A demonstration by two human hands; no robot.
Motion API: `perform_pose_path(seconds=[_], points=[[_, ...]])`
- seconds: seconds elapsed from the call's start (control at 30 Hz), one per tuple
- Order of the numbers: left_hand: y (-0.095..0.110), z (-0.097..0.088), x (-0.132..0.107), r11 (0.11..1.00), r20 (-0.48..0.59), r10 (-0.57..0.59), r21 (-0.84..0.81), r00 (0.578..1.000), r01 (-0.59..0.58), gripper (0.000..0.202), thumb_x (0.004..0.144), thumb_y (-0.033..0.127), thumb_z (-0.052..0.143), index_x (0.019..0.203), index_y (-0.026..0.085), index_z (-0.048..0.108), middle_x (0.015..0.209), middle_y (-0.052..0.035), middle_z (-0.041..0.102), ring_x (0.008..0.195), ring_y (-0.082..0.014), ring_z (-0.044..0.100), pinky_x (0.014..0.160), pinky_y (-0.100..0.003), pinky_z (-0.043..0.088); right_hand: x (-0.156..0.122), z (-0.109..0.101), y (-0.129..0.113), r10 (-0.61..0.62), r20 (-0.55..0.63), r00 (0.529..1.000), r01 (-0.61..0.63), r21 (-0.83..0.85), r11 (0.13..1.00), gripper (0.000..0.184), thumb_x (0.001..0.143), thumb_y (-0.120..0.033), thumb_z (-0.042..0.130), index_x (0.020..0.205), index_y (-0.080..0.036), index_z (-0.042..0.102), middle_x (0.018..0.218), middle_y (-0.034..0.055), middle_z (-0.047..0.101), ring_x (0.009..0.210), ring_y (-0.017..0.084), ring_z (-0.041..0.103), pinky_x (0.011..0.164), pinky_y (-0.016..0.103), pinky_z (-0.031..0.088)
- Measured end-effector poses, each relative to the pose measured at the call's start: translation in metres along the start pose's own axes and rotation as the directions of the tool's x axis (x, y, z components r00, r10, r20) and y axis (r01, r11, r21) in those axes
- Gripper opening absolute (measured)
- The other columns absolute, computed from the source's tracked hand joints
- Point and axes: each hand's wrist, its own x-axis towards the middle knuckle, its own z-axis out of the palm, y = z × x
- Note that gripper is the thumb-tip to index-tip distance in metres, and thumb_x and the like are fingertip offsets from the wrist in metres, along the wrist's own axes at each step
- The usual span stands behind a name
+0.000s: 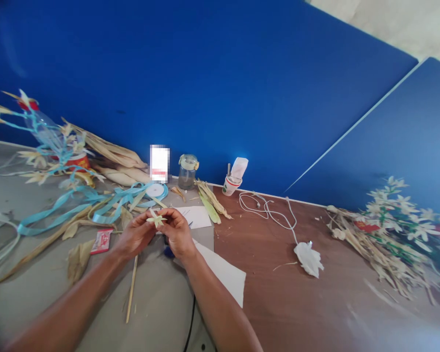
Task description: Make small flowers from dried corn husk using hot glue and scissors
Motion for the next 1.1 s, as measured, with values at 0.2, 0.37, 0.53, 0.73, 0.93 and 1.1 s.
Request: perform_pose_path(seconds=[0.2, 0.37, 0.53, 0.73, 0.93, 1.1], points=[[-0.003, -0.005, 0.002, 1.0, -0.021, -0.001, 0.016, 1.0, 0.001, 0.011, 0.067, 0.022, 0.073, 0.075, 0.017, 0.069, 0.062, 0.0006, 0.054, 0.059, -0.0098, 0.048, 0.057, -0.022, 0.04, 0.001, 0.0, 0.003, -0.01, -0.035, 0.999, 0.01, 0.002, 1.0, 0.031, 0.052, -0.024, 0.079, 0.079, -0.022, 0.063, 0.074, -0.0027, 0.062, 0.063, 0.01, 0.053, 0.065, 0.024, 0.046], [-0.004, -0.004, 0.002, 0.999, -0.018, 0.021, 0.035, 1.0, -0.02, 0.009, 0.069, 0.023, 0.072, 0.073, 0.016, 0.067, 0.068, 0.0001, 0.057, 0.064, -0.0096, 0.05, 0.063, -0.022, 0.041, 0.002, -0.001, 0.005, -0.042, -0.072, 0.997, 0.045, 0.037, 0.998, 0.026, 0.056, -0.02, 0.076, 0.078, -0.022, 0.063, 0.069, -0.0034, 0.061, 0.059, 0.009, 0.053, 0.062, 0.023, 0.045], [-0.006, -0.005, 0.003, 0.999, -0.073, 0.041, -0.006, 0.996, -0.041, 0.016, 0.064, 0.024, 0.075, 0.076, 0.018, 0.066, 0.071, 0.0004, 0.061, 0.067, -0.0111, 0.054, 0.066, -0.024, 0.043, 0.005, -0.005, 0.012, -0.082, -0.119, 0.99, 0.084, 0.009, 0.996, 0.022, 0.059, -0.018, 0.073, 0.079, -0.021, 0.064, 0.071, -0.0029, 0.063, 0.064, 0.01, 0.056, 0.067, 0.024, 0.046], [-0.006, -0.005, 0.005, 0.999, -0.137, 0.045, 0.005, 0.99, -0.045, 0.019, 0.062, 0.019, 0.076, 0.075, 0.017, 0.063, 0.071, 0.0022, 0.061, 0.067, -0.0091, 0.054, 0.069, -0.021, 0.043, 0.005, -0.004, 0.017, -0.101, -0.159, 0.982, 0.096, -0.035, 0.995, 0.021, 0.057, -0.018, 0.073, 0.075, -0.021, 0.063, 0.072, -0.003, 0.064, 0.067, 0.011, 0.056, 0.07, 0.024, 0.046], [-0.01, -0.007, 0.006, 0.998, -0.16, 0.063, 0.021, 0.985, -0.06, 0.018, 0.063, 0.021, 0.076, 0.073, 0.016, 0.061, 0.072, 0.0016, 0.06, 0.068, -0.0091, 0.054, 0.067, -0.02, 0.043, 0.005, -0.003, 0.02, -0.096, -0.159, 0.983, 0.089, -0.056, 0.995, 0.02, 0.058, -0.019, 0.073, 0.074, -0.021, 0.063, 0.071, -0.0033, 0.063, 0.065, 0.011, 0.055, 0.067, 0.024, 0.045], [-0.012, -0.007, 0.006, 0.997, -0.169, 0.053, 0.059, 0.984, -0.044, 0.019, 0.063, 0.023, 0.076, 0.072, 0.017, 0.06, 0.072, 0.0015, 0.058, 0.068, -0.0097, 0.053, 0.068, -0.021, 0.043, 0.003, 0.0, 0.014, -0.133, -0.141, 0.981, 0.119, -0.101, 0.988, 0.016, 0.06, -0.02, 0.073, 0.072, -0.02, 0.062, 0.069, -0.0043, 0.061, 0.065, 0.01, 0.054, 0.068, 0.023, 0.043]])
